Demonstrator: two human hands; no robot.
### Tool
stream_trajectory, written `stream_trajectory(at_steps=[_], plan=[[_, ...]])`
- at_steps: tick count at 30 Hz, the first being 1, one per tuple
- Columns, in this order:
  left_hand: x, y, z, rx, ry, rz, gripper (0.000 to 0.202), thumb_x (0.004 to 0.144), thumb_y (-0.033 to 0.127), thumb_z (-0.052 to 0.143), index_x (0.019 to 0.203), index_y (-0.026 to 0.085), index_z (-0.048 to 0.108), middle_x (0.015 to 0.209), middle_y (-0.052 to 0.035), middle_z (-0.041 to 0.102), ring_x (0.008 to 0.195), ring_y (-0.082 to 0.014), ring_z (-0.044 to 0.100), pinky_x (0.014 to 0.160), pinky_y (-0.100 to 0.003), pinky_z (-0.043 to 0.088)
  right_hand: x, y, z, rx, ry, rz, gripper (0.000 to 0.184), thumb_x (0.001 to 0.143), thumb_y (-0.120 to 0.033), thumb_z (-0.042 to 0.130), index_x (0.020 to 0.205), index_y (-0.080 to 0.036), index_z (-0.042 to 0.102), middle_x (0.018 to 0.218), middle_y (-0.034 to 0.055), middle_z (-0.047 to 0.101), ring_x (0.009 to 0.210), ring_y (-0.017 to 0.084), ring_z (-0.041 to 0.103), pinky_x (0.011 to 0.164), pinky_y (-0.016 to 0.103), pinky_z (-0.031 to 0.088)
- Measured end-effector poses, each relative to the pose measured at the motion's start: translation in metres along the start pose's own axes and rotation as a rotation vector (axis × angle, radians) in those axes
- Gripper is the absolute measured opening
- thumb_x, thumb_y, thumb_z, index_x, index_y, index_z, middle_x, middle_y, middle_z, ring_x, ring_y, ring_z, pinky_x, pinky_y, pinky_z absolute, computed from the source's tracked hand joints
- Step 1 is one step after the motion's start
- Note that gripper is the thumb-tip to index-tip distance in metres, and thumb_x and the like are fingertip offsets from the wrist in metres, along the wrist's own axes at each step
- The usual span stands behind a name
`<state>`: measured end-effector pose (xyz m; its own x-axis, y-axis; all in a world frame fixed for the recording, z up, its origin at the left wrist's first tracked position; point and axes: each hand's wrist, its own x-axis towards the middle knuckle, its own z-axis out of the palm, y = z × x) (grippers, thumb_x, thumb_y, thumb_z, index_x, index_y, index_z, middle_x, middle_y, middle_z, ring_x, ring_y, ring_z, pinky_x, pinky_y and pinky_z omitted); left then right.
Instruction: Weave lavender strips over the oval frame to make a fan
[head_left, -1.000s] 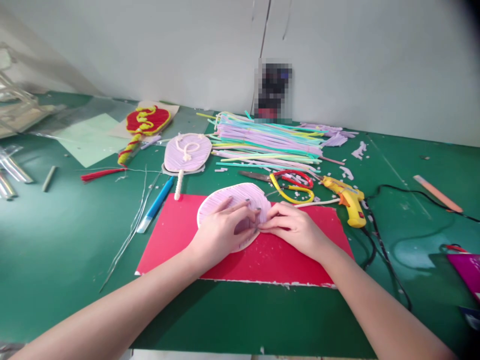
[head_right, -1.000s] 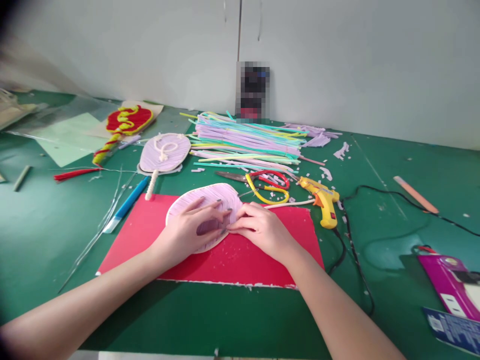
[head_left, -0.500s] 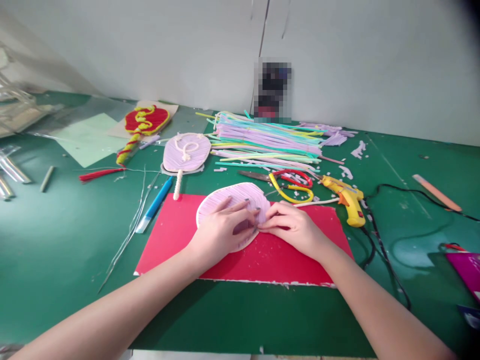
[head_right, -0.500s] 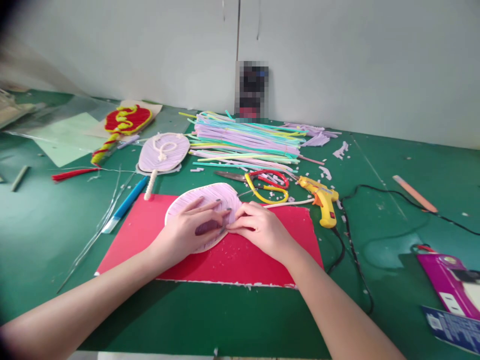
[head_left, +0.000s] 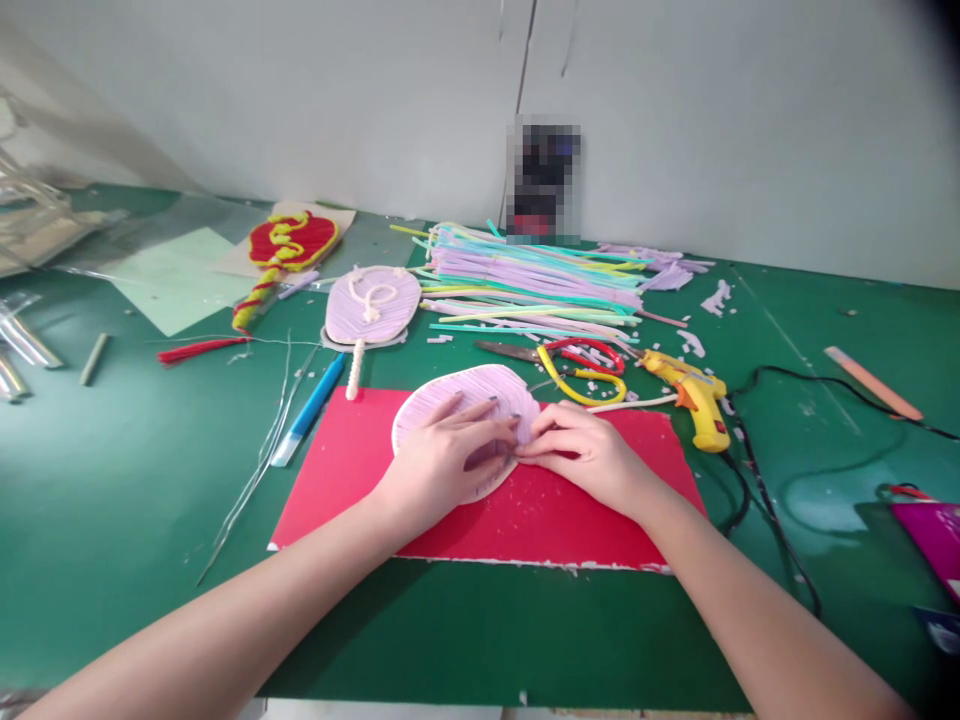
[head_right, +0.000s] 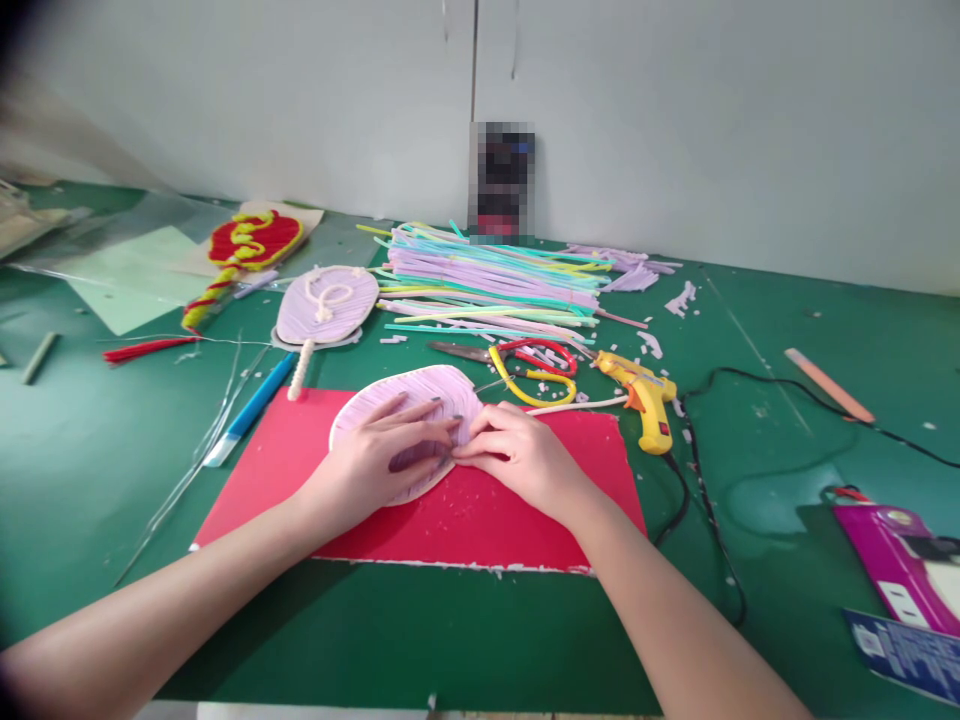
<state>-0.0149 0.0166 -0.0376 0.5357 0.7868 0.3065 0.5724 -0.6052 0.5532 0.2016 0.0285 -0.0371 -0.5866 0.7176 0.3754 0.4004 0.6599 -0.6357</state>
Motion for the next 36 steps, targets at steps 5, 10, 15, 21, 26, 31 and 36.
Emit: stream_trajectory(at_steps=[5, 10, 15, 21, 26, 31, 36], plan=[[-0.0001, -0.0003, 0.0000, 0.033, -0.006, 0.027, 0.017, 0.087, 0.024, 0.052, 0.099, 0.022, 0.064, 0.116, -0.0022, 0.068, 0.120, -0.0226, 0.055, 0.111, -0.047, 0.033, 0.0001, 0.0001, 0.0003, 0.001, -0.002, 0.000, 0.013, 0.087, -0.021, 0.059, 0.087, -0.021, 0.072, 0.086, 0.0037, 0.065, 0.083, 0.015, 0.058, 0.077, 0.031, 0.051], [-0.0010, -0.0009, 0.0004, 0.092, 0.000, 0.064, 0.018, 0.088, 0.024, 0.051, 0.101, 0.023, 0.064, 0.116, -0.0007, 0.068, 0.119, -0.0216, 0.056, 0.107, -0.044, 0.039, 0.0009, -0.0016, -0.0005, -0.005, -0.003, 0.022, 0.013, 0.087, -0.023, 0.059, 0.089, -0.023, 0.072, 0.086, 0.0032, 0.065, 0.083, 0.015, 0.059, 0.077, 0.030, 0.050], [-0.0009, -0.0017, 0.0005, 0.092, -0.007, 0.075, 0.019, 0.088, 0.024, 0.052, 0.102, 0.023, 0.063, 0.118, -0.0010, 0.067, 0.120, -0.0218, 0.055, 0.107, -0.044, 0.039, 0.0008, -0.0013, -0.0015, 0.009, 0.001, 0.033, 0.010, 0.086, -0.022, 0.061, 0.088, -0.023, 0.071, 0.086, 0.0027, 0.065, 0.083, 0.015, 0.060, 0.078, 0.029, 0.050], [0.0003, -0.0014, 0.0001, 0.074, 0.001, 0.075, 0.017, 0.087, 0.023, 0.052, 0.100, 0.022, 0.063, 0.117, -0.0015, 0.067, 0.119, -0.0223, 0.056, 0.107, -0.045, 0.040, 0.0002, 0.0003, -0.0008, 0.003, 0.001, 0.016, 0.012, 0.087, -0.023, 0.060, 0.088, -0.022, 0.072, 0.086, 0.0033, 0.065, 0.083, 0.015, 0.059, 0.078, 0.030, 0.050], [0.0003, -0.0025, 0.0000, 0.076, -0.010, 0.071, 0.018, 0.086, 0.022, 0.052, 0.100, 0.023, 0.063, 0.117, -0.0015, 0.067, 0.120, -0.0220, 0.055, 0.107, -0.044, 0.039, -0.0002, -0.0003, -0.0008, -0.002, -0.003, 0.023, 0.013, 0.087, -0.025, 0.059, 0.089, -0.023, 0.072, 0.086, 0.0036, 0.065, 0.083, 0.015, 0.060, 0.078, 0.031, 0.051], [-0.0002, -0.0020, -0.0011, 0.055, -0.028, 0.050, 0.018, 0.086, 0.022, 0.052, 0.101, 0.023, 0.063, 0.118, -0.0016, 0.067, 0.121, -0.0225, 0.054, 0.107, -0.045, 0.039, -0.0001, -0.0002, -0.0009, 0.013, -0.011, 0.027, 0.012, 0.087, -0.023, 0.060, 0.085, -0.022, 0.072, 0.086, 0.0037, 0.064, 0.084, 0.015, 0.059, 0.078, 0.031, 0.051], [0.0002, -0.0014, -0.0010, 0.047, -0.022, 0.050, 0.018, 0.086, 0.022, 0.052, 0.100, 0.023, 0.063, 0.118, -0.0022, 0.067, 0.120, -0.0226, 0.055, 0.108, -0.045, 0.038, 0.0000, 0.0000, -0.0009, 0.021, -0.020, 0.033, 0.012, 0.086, -0.022, 0.060, 0.084, -0.020, 0.071, 0.086, 0.0040, 0.063, 0.084, 0.015, 0.058, 0.078, 0.031, 0.050]])
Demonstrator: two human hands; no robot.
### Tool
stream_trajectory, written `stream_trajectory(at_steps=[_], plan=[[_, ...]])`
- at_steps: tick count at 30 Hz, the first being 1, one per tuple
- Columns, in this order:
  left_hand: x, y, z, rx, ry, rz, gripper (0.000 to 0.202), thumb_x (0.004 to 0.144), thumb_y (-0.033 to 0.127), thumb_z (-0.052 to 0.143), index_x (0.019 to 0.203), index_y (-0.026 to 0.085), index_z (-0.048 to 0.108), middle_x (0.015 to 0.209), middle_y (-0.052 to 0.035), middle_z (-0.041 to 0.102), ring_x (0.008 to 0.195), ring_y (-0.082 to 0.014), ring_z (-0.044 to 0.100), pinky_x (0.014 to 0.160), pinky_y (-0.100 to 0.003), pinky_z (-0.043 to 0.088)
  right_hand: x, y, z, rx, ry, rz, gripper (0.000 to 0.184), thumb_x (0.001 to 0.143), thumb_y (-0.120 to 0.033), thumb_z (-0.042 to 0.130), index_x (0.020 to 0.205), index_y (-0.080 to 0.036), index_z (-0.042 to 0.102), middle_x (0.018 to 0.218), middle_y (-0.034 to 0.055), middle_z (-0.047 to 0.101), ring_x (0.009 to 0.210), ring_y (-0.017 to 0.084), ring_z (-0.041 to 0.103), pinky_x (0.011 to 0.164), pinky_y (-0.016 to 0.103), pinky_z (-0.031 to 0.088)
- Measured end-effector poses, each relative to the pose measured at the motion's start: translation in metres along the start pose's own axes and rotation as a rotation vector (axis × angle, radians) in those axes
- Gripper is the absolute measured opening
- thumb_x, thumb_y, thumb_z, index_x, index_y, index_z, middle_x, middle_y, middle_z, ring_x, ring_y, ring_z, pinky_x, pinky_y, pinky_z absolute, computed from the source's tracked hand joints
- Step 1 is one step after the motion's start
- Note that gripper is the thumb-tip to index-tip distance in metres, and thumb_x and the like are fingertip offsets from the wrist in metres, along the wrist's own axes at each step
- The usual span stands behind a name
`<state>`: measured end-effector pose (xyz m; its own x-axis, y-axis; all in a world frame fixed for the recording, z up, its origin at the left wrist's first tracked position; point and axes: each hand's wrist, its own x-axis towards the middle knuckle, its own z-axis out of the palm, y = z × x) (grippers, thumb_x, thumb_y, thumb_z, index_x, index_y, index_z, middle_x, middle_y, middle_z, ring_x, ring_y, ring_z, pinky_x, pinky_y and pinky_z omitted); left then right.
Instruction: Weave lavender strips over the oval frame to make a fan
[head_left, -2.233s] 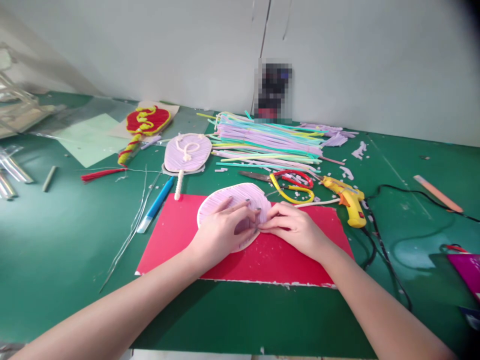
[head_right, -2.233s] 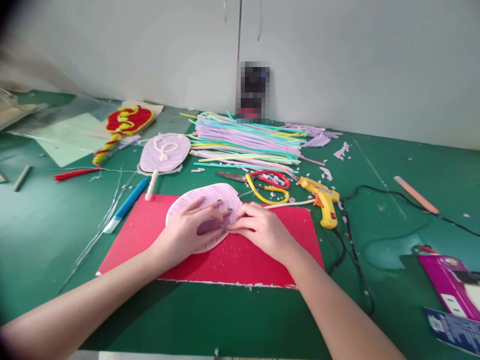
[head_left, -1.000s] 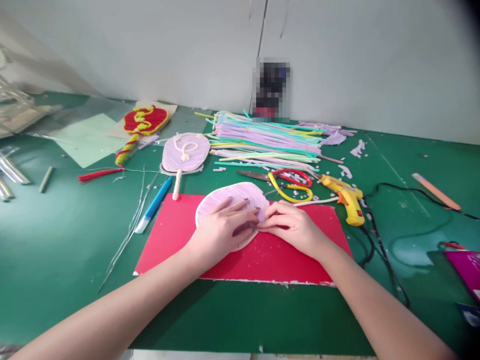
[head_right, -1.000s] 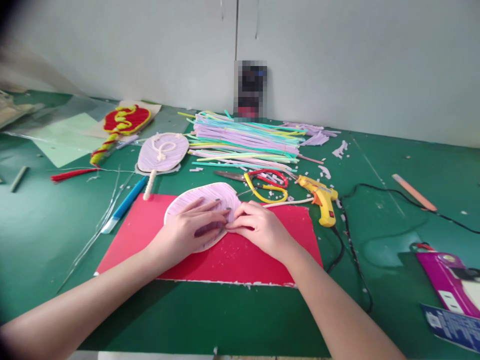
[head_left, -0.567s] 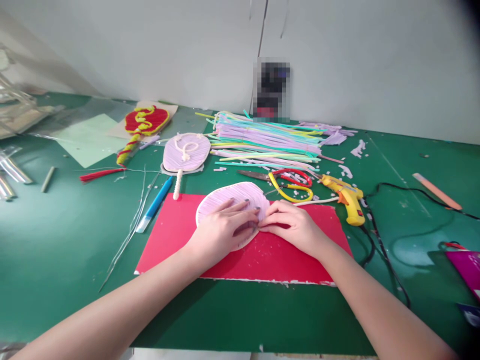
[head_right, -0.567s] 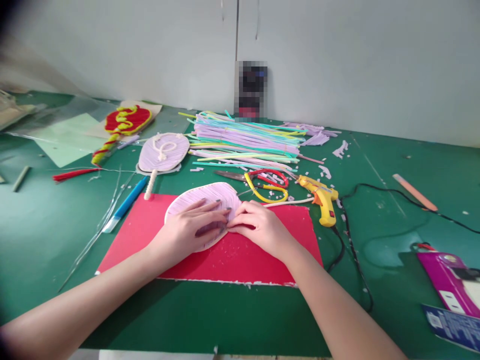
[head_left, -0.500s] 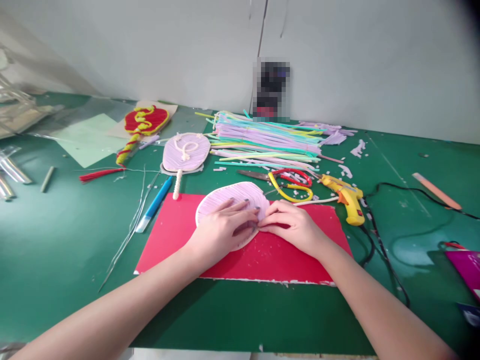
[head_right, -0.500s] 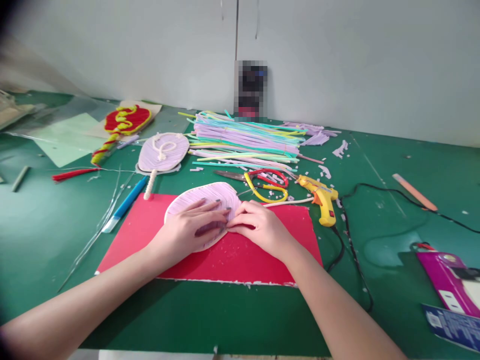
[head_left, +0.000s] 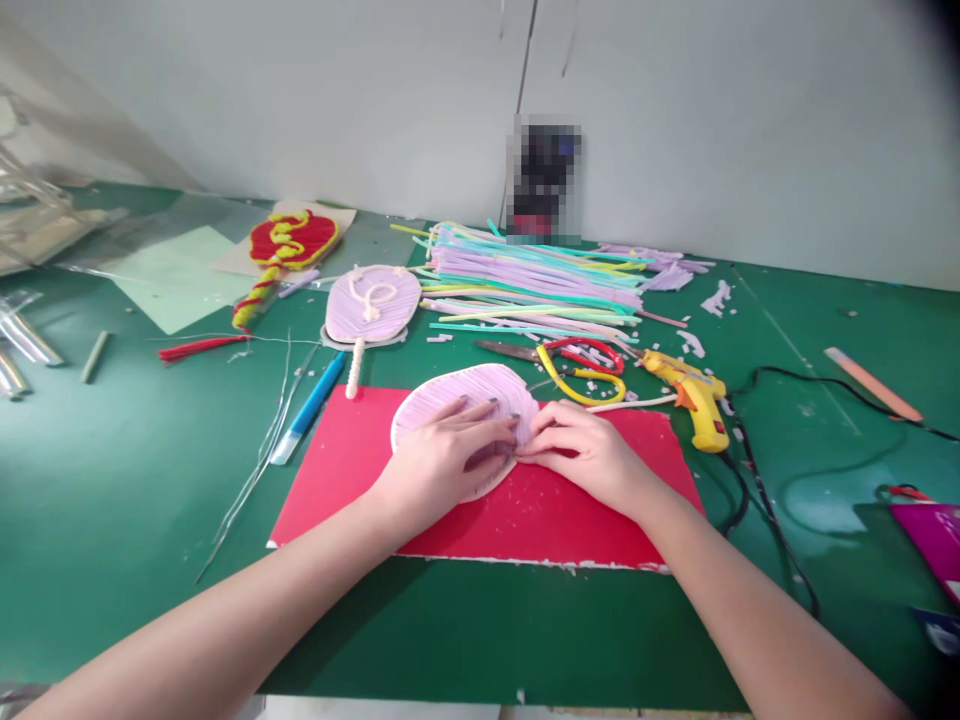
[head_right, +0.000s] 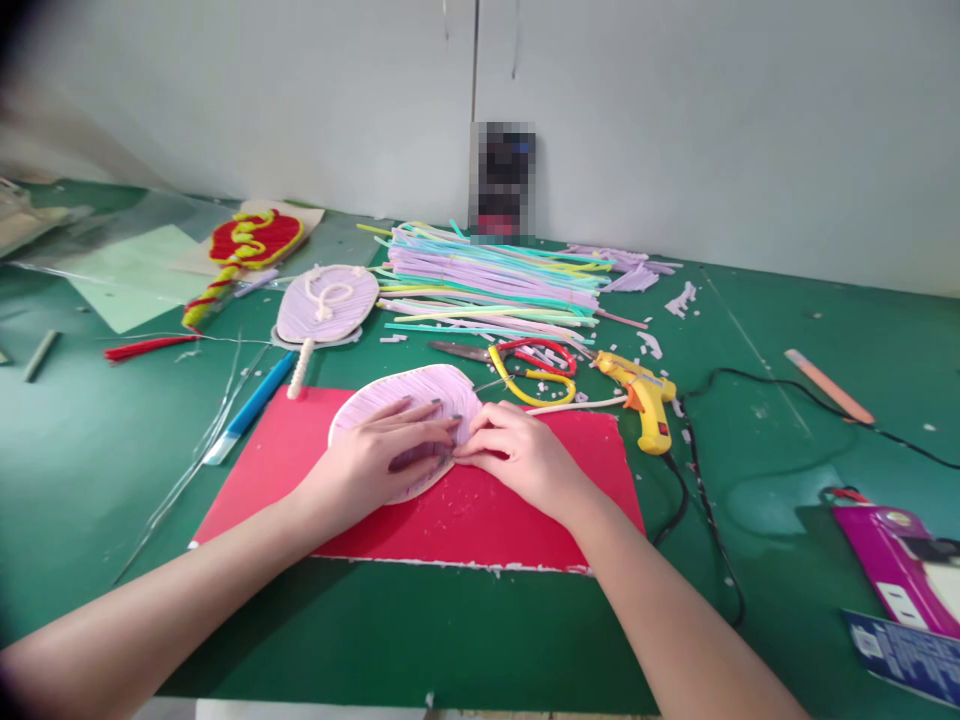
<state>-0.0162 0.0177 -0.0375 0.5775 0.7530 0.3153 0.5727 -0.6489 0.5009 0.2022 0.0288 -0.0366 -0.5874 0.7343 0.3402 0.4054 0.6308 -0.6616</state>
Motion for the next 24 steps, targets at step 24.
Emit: stream_trajectory(at_steps=[24], plan=[[0.001, -0.001, -0.025, 0.105, -0.017, -0.070, 0.034, 0.095, 0.019, 0.037, 0.122, 0.020, 0.057, 0.136, -0.0083, 0.053, 0.129, -0.0212, 0.045, 0.110, -0.045, 0.033, 0.000, -0.001, -0.001, -0.042, 0.012, 0.005, 0.013, 0.086, -0.024, 0.060, 0.084, -0.023, 0.073, 0.084, 0.0038, 0.063, 0.082, 0.016, 0.060, 0.077, 0.031, 0.051]])
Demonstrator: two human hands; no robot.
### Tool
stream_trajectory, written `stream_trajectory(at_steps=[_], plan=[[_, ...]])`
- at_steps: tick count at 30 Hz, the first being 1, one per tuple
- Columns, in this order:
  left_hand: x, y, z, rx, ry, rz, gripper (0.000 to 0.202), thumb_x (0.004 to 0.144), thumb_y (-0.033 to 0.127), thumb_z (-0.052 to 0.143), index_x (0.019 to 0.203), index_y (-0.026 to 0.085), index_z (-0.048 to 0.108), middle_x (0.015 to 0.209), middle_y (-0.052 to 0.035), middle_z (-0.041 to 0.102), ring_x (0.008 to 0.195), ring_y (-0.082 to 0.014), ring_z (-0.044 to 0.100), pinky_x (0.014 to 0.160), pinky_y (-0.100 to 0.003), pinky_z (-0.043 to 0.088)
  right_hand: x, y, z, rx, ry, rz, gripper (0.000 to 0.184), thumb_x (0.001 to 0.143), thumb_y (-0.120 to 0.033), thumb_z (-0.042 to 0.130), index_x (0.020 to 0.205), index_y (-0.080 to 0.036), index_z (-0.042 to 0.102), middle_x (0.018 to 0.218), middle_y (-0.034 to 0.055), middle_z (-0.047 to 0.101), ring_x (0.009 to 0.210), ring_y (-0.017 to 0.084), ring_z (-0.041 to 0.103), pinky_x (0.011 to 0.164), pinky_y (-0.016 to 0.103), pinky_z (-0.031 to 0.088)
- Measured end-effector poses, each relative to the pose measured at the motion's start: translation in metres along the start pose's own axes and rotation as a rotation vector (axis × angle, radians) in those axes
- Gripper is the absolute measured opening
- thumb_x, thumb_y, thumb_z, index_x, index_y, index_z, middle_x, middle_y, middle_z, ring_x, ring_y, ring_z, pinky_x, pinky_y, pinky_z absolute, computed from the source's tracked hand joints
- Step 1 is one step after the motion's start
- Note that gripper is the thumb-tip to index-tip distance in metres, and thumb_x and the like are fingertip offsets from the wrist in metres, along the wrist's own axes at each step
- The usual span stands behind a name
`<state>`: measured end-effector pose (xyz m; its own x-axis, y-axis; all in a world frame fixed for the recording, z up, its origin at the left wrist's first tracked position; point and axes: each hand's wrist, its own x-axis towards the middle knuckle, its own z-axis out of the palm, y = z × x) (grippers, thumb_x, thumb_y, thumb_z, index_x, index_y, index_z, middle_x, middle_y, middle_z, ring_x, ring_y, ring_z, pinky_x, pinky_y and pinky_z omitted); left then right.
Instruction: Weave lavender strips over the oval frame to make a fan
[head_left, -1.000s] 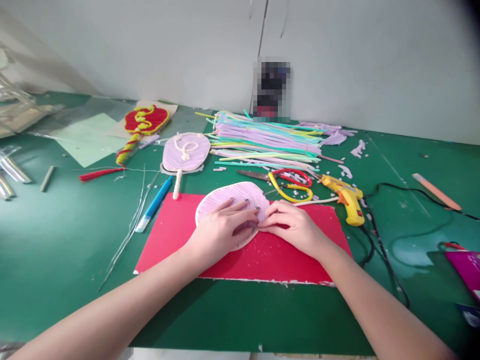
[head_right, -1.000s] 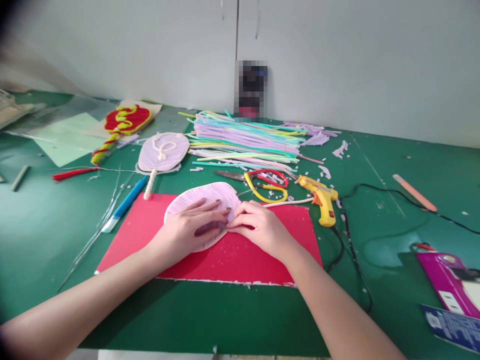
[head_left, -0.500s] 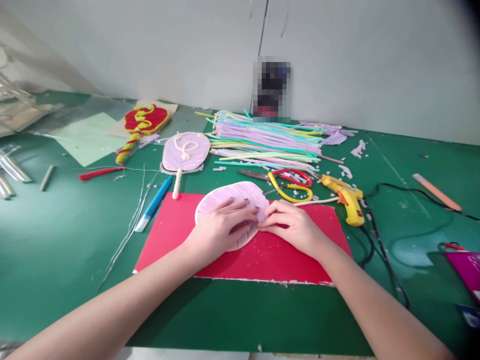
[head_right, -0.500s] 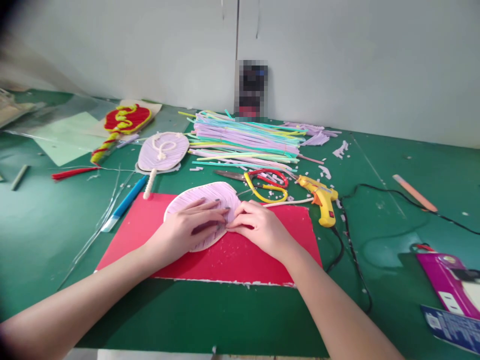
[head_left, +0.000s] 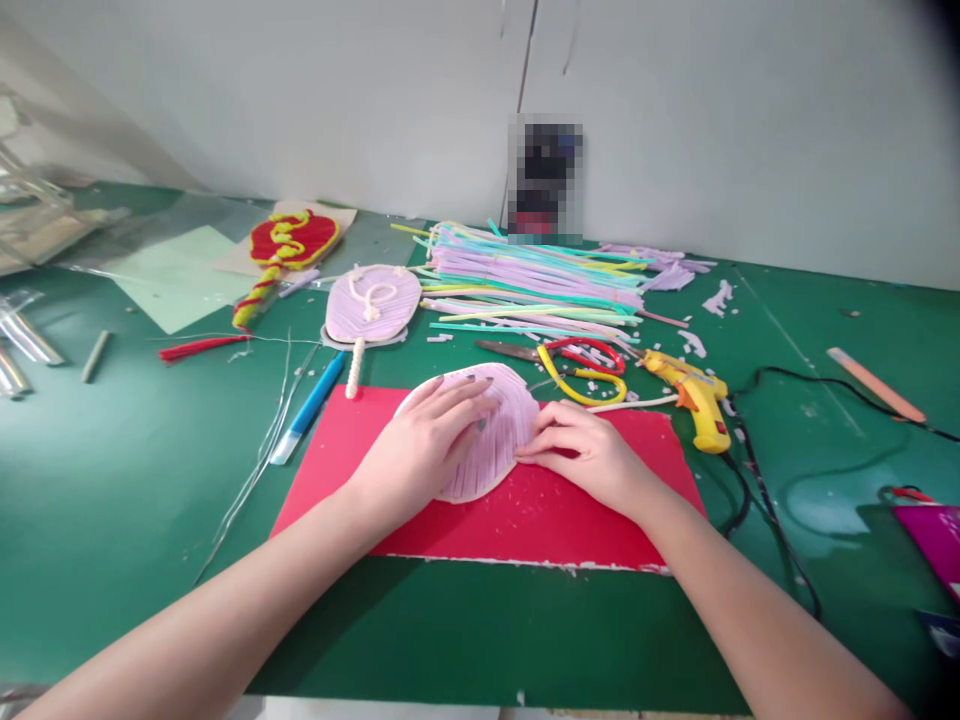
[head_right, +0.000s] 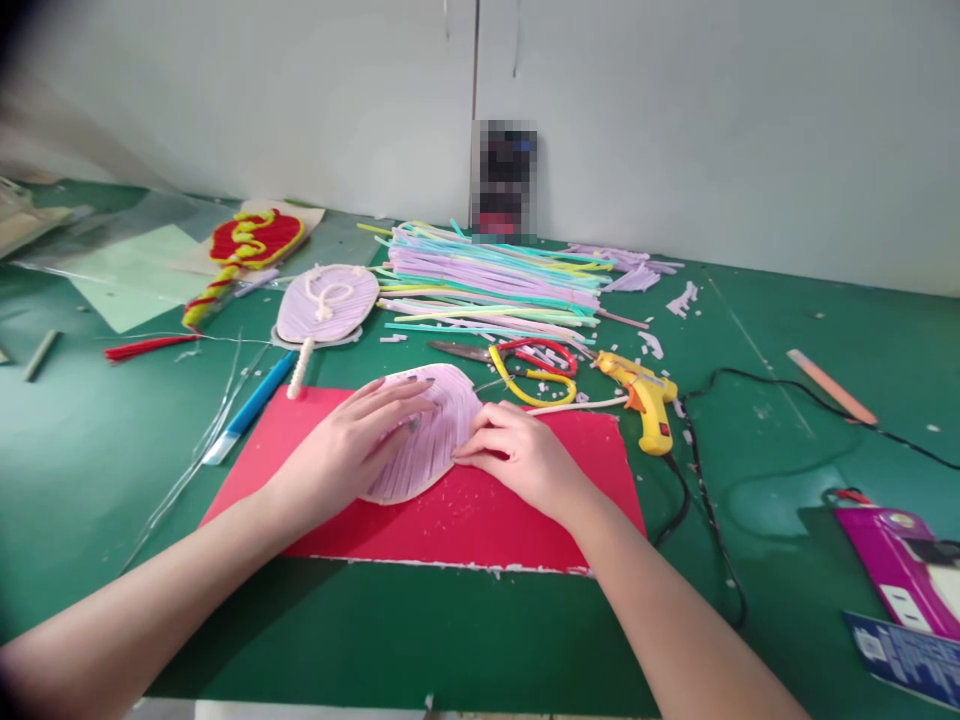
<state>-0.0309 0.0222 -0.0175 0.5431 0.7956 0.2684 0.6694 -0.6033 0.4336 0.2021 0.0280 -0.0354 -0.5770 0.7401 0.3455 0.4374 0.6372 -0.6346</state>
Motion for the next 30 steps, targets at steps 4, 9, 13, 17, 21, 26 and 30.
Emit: stream_trajectory(at_steps=[4, 9, 13, 17, 21, 26, 30], plan=[[-0.005, 0.002, -0.002, 0.101, -0.167, 0.113, 0.044, 0.095, 0.018, 0.035, 0.139, 0.022, 0.040, 0.150, -0.0081, 0.033, 0.140, -0.0241, 0.025, 0.115, -0.051, 0.015, 0.000, 0.000, 0.000, 0.006, 0.004, 0.000, 0.013, 0.086, -0.024, 0.060, 0.084, -0.022, 0.072, 0.083, 0.0037, 0.063, 0.082, 0.016, 0.059, 0.076, 0.030, 0.051], [-0.009, -0.001, -0.005, 0.074, -0.271, 0.187, 0.050, 0.097, 0.027, 0.037, 0.146, 0.026, 0.027, 0.152, -0.0066, 0.027, 0.142, -0.0225, 0.018, 0.116, -0.051, 0.004, 0.000, 0.000, 0.000, 0.013, -0.001, 0.000, 0.013, 0.086, -0.024, 0.060, 0.084, -0.022, 0.072, 0.084, 0.0039, 0.064, 0.083, 0.016, 0.060, 0.078, 0.031, 0.051], [-0.009, -0.004, -0.006, 0.071, -0.306, 0.210, 0.051, 0.097, 0.028, 0.038, 0.146, 0.028, 0.026, 0.153, -0.0050, 0.025, 0.142, -0.0224, 0.017, 0.116, -0.047, 0.007, -0.001, 0.002, 0.001, 0.010, 0.005, -0.001, 0.011, 0.086, -0.023, 0.061, 0.086, -0.023, 0.072, 0.084, 0.0032, 0.063, 0.083, 0.015, 0.059, 0.078, 0.031, 0.051], [-0.008, -0.005, -0.008, 0.076, -0.337, 0.229, 0.048, 0.096, 0.027, 0.038, 0.144, 0.030, 0.031, 0.153, -0.0038, 0.025, 0.142, -0.0232, 0.016, 0.116, -0.047, 0.007, -0.001, 0.003, 0.002, 0.020, 0.005, 0.003, 0.012, 0.086, -0.024, 0.061, 0.087, -0.023, 0.072, 0.085, 0.0035, 0.063, 0.083, 0.015, 0.059, 0.078, 0.031, 0.051], [-0.007, -0.006, -0.009, 0.080, -0.364, 0.245, 0.049, 0.096, 0.026, 0.039, 0.144, 0.028, 0.031, 0.154, -0.0039, 0.022, 0.142, -0.0237, 0.015, 0.116, -0.047, 0.006, -0.001, 0.003, 0.002, 0.028, -0.003, 0.005, 0.012, 0.086, -0.023, 0.060, 0.088, -0.023, 0.072, 0.085, 0.0038, 0.063, 0.083, 0.015, 0.058, 0.078, 0.031, 0.050], [-0.008, -0.011, -0.009, 0.077, -0.383, 0.245, 0.052, 0.096, 0.028, 0.040, 0.146, 0.030, 0.026, 0.155, -0.0028, 0.019, 0.143, -0.0232, 0.013, 0.117, -0.045, 0.004, -0.001, 0.002, 0.002, 0.028, 0.001, -0.001, 0.012, 0.086, -0.023, 0.060, 0.087, -0.022, 0.072, 0.084, 0.0038, 0.063, 0.082, 0.015, 0.058, 0.077, 0.031, 0.051], [-0.007, -0.011, -0.010, 0.064, -0.417, 0.230, 0.054, 0.096, 0.028, 0.041, 0.146, 0.032, 0.024, 0.155, -0.0015, 0.018, 0.143, -0.0224, 0.013, 0.117, -0.045, 0.005, -0.001, 0.002, 0.001, 0.027, -0.001, 0.002, 0.011, 0.086, -0.023, 0.060, 0.087, -0.023, 0.072, 0.084, 0.0033, 0.062, 0.082, 0.015, 0.058, 0.077, 0.031, 0.050]])
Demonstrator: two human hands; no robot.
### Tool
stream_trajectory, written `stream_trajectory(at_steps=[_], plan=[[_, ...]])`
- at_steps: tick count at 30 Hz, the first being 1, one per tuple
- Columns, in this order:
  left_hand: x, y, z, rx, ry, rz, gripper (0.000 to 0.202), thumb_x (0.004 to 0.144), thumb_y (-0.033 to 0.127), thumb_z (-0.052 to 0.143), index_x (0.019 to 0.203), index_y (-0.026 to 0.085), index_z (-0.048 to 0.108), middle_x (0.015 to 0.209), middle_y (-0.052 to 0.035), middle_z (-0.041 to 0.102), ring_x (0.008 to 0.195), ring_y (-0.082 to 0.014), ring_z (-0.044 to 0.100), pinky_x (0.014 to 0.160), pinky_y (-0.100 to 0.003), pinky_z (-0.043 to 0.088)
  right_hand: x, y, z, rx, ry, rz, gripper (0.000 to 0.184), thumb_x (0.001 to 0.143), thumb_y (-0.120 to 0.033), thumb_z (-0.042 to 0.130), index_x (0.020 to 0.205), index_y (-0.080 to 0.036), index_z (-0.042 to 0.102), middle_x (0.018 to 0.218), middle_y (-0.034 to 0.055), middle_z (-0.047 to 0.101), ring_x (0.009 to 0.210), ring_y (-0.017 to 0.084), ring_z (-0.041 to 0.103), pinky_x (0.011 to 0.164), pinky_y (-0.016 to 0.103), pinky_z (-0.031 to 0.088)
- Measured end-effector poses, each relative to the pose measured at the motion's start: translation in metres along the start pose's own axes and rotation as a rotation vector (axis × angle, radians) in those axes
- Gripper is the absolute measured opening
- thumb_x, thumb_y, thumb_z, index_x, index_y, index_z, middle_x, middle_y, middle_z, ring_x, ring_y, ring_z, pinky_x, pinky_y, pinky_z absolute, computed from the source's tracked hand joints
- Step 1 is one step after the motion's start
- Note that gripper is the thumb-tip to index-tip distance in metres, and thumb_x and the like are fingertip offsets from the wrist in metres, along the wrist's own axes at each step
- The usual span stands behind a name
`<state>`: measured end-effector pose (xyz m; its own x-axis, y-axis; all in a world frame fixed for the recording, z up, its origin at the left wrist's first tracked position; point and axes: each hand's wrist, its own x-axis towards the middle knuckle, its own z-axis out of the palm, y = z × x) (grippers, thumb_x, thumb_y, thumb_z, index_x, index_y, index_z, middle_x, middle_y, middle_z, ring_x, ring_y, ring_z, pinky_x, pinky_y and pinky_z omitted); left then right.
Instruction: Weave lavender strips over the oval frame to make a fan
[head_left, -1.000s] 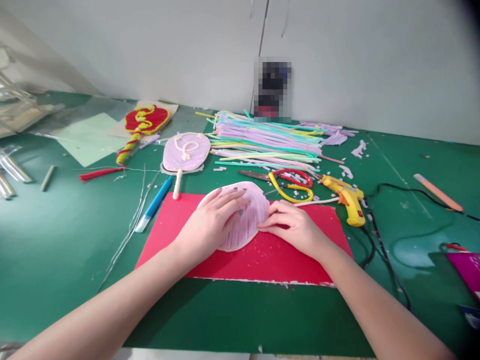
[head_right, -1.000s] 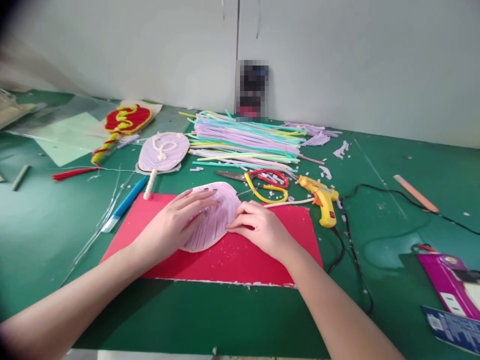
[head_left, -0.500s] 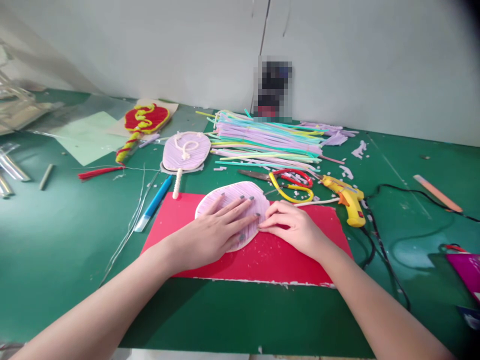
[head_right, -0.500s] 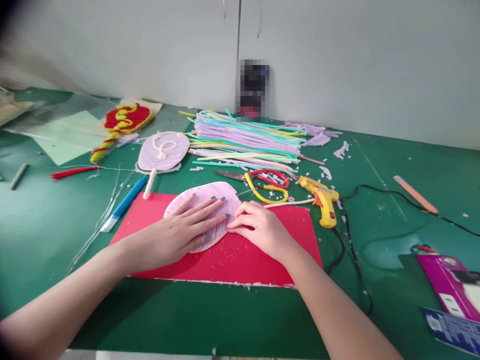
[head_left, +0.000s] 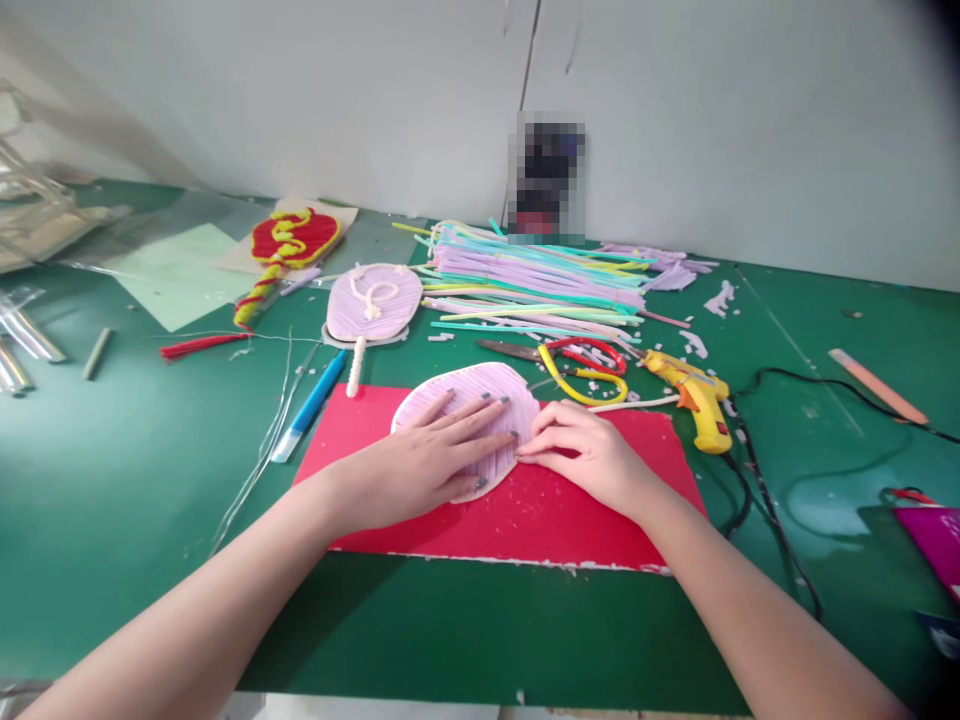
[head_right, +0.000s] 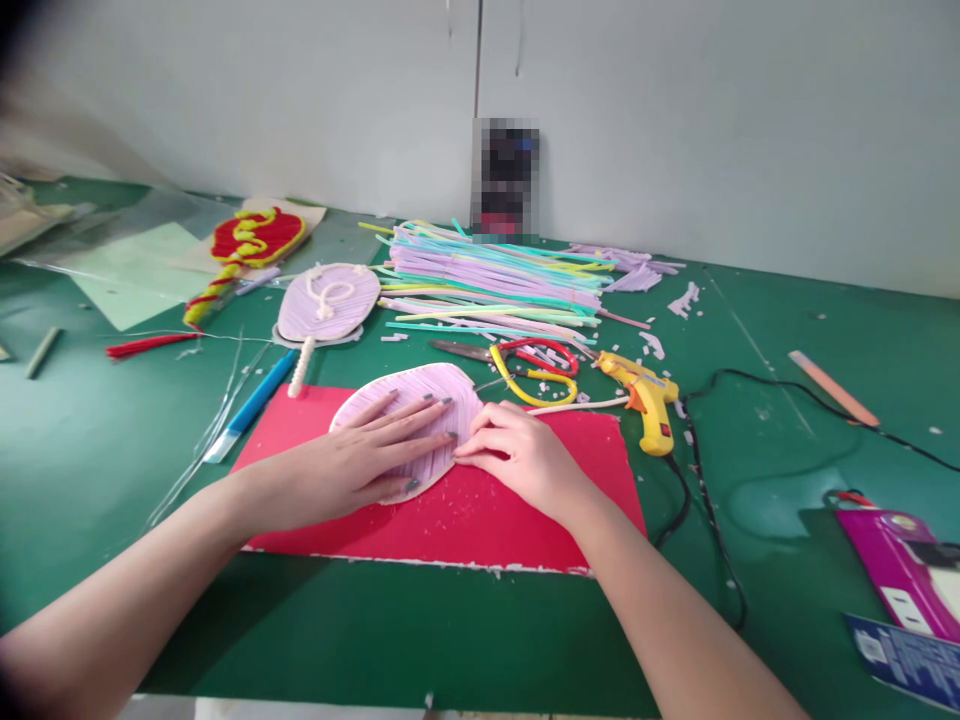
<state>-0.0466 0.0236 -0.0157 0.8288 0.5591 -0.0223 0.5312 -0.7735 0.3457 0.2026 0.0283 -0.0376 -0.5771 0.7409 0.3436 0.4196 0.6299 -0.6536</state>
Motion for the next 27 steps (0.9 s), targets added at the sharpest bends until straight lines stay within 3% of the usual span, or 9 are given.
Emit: stream_trajectory(at_steps=[10, 16, 19, 23, 25, 27], plan=[[0.001, -0.001, -0.007, -0.155, -0.087, -0.043, 0.058, 0.092, 0.019, 0.045, 0.146, 0.032, 0.026, 0.156, 0.0010, 0.015, 0.144, -0.0227, 0.009, 0.117, -0.044, 0.001, 0.000, 0.000, 0.000, -0.014, 0.008, -0.005, 0.012, 0.086, -0.024, 0.060, 0.086, -0.022, 0.072, 0.083, 0.0033, 0.063, 0.081, 0.015, 0.059, 0.076, 0.030, 0.050], [-0.003, -0.012, -0.013, -0.355, -0.116, -0.063, 0.060, 0.089, 0.012, 0.044, 0.142, 0.039, 0.033, 0.155, 0.0072, 0.019, 0.143, -0.0209, 0.012, 0.117, -0.040, 0.013, 0.000, -0.001, 0.000, -0.018, 0.003, -0.027, 0.012, 0.086, -0.023, 0.060, 0.085, -0.021, 0.072, 0.082, 0.0035, 0.062, 0.080, 0.014, 0.058, 0.074, 0.029, 0.050], [-0.002, -0.013, -0.015, -0.395, -0.098, -0.067, 0.055, 0.089, 0.013, 0.044, 0.138, 0.038, 0.041, 0.153, 0.0066, 0.025, 0.143, -0.0214, 0.015, 0.117, -0.043, 0.011, 0.001, -0.002, -0.001, -0.017, 0.003, -0.026, 0.012, 0.086, -0.023, 0.060, 0.085, -0.021, 0.072, 0.082, 0.0036, 0.063, 0.079, 0.014, 0.058, 0.074, 0.029, 0.050], [0.000, -0.011, -0.020, -0.481, 0.080, -0.120, 0.037, 0.092, 0.021, 0.043, 0.125, 0.030, 0.058, 0.141, 0.0017, 0.048, 0.138, -0.0208, 0.031, 0.117, -0.043, 0.016, 0.002, -0.002, -0.001, -0.024, 0.007, -0.034, 0.011, 0.085, -0.021, 0.062, 0.083, -0.019, 0.072, 0.082, 0.0045, 0.063, 0.079, 0.015, 0.058, 0.074, 0.029, 0.050], [0.002, -0.011, -0.022, -0.571, 0.250, -0.236, 0.031, 0.093, 0.031, 0.044, 0.115, 0.026, 0.065, 0.125, -0.0017, 0.063, 0.129, -0.0225, 0.045, 0.116, -0.046, 0.021, 0.001, -0.001, -0.001, -0.028, 0.003, -0.028, 0.012, 0.085, -0.022, 0.061, 0.083, -0.019, 0.073, 0.082, 0.0045, 0.063, 0.079, 0.015, 0.058, 0.075, 0.030, 0.050], [0.003, -0.013, -0.023, -0.707, 0.471, -0.402, 0.034, 0.093, 0.041, 0.044, 0.115, 0.024, 0.064, 0.117, -0.0052, 0.067, 0.116, -0.0249, 0.057, 0.111, -0.050, 0.030, 0.000, -0.001, -0.001, -0.028, -0.005, -0.018, 0.013, 0.086, -0.023, 0.061, 0.085, -0.021, 0.073, 0.083, 0.0042, 0.063, 0.080, 0.015, 0.058, 0.075, 0.030, 0.050]])
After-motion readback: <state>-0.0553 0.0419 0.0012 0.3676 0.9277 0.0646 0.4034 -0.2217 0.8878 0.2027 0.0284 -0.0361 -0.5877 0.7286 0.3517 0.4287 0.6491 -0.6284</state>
